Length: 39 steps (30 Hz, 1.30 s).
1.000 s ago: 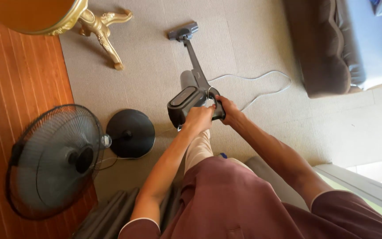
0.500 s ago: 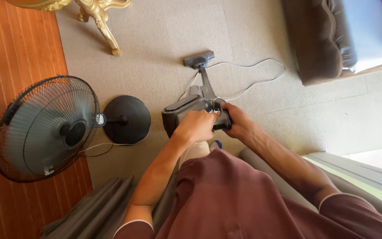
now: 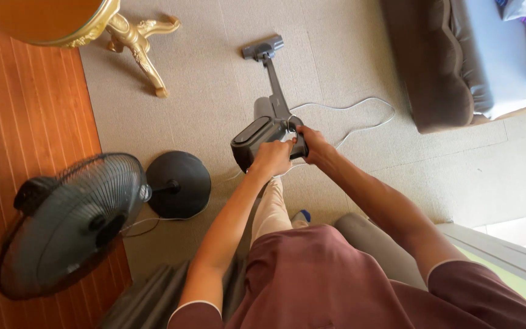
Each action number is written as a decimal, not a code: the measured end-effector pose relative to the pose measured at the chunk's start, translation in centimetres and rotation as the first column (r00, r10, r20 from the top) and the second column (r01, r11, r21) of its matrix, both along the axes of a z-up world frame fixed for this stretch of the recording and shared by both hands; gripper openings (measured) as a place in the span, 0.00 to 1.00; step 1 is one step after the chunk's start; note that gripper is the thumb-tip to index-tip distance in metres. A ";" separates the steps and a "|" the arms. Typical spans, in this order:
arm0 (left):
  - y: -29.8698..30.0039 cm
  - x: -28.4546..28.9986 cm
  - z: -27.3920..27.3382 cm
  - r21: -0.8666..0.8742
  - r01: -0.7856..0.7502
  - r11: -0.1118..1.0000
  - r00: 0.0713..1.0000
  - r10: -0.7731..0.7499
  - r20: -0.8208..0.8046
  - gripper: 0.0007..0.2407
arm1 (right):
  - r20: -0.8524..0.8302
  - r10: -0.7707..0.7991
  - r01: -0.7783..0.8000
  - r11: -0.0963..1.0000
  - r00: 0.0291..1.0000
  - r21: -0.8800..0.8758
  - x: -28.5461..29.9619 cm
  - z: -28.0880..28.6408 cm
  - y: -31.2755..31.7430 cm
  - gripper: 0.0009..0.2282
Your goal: The person uses a corded stick vacuum to clean the carpeted floor of a bedroom. They move the vacuum back and forth around a bed with unmade bedding, a standing fan, and a small table.
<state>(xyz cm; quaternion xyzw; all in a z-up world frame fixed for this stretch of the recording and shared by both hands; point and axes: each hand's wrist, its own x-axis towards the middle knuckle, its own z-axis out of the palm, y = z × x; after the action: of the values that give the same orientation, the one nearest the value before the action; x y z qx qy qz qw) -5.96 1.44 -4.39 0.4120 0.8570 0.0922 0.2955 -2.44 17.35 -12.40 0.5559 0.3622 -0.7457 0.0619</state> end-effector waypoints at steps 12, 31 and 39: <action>4.5 -8.4 -14.4 -0.085 -0.044 0.995 0.999 0.043 -0.012 0.16 | -0.004 -0.003 0.003 0.994 1.000 0.114 -9.3 -8.1 2.9 0.12; 1.4 4.6 6.5 -0.028 0.296 0.955 0.955 -0.295 0.029 0.14 | 0.007 -0.288 0.283 0.937 0.958 -0.203 10.0 7.2 -1.1 0.11; -1.9 10.6 15.0 -0.022 0.358 0.934 0.933 -0.356 0.061 0.13 | 0.019 -0.344 0.334 0.895 0.939 -0.298 17.1 13.9 -4.1 0.08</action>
<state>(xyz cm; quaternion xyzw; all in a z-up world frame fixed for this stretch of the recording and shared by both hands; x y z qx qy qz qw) 4.65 -0.49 10.64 0.5530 0.7608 0.0343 0.3379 14.63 13.21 1.51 0.5818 0.1451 -0.8003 0.0075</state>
